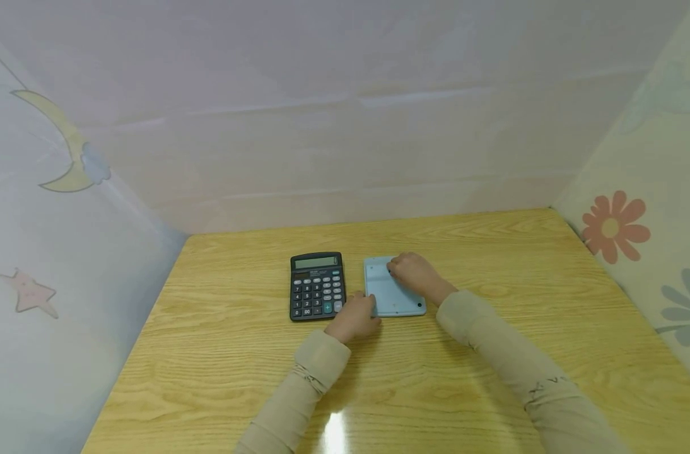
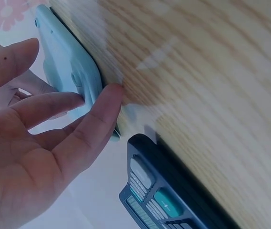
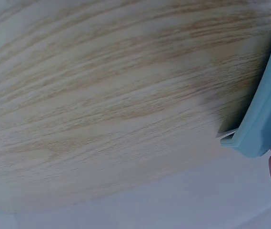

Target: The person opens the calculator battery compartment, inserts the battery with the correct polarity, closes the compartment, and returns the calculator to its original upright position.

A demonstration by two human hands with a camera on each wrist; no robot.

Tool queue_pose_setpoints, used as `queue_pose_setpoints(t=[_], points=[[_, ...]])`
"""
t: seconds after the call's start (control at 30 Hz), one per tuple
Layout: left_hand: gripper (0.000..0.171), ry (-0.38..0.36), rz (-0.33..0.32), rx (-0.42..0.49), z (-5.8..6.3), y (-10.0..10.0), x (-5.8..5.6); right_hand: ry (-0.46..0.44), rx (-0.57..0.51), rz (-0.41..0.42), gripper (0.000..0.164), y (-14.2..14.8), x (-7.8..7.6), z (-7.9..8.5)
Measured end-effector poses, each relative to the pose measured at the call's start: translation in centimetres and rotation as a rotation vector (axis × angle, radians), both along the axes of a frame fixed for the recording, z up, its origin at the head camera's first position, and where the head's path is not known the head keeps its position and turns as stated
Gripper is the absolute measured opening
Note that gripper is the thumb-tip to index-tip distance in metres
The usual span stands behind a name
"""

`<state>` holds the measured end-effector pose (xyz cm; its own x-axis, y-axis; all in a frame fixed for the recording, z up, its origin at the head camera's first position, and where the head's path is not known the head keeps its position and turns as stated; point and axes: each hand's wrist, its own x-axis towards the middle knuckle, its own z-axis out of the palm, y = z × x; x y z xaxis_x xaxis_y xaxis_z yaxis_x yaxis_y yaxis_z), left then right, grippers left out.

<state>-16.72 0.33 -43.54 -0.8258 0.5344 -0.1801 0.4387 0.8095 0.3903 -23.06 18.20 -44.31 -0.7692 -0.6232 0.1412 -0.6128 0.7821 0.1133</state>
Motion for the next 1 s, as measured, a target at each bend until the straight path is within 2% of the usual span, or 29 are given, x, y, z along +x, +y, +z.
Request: queue_pose_setpoints(t=[0.13, 0.37, 0.7, 1.0], points=[[0.039, 0.004, 0.002, -0.015, 0.14, 0.10, 0.04, 0.048, 0.068, 0.034, 0.011, -0.03, 0.10, 0.00], [0.040, -0.001, 0.006, -0.020, 0.05, 0.18, 0.05, 0.082, 0.156, 0.059, 0.021, -0.04, 0.29, 0.01], [0.036, 0.003, 0.008, -0.017, -0.51, 0.18, -0.14, 0.022, 0.133, 0.023, 0.028, 0.01, 0.15, -0.20], [0.032, 0.019, 0.003, -0.019, -0.36, 0.16, -0.07, 0.010, 0.017, -0.030, 0.019, 0.03, 0.34, -0.18]])
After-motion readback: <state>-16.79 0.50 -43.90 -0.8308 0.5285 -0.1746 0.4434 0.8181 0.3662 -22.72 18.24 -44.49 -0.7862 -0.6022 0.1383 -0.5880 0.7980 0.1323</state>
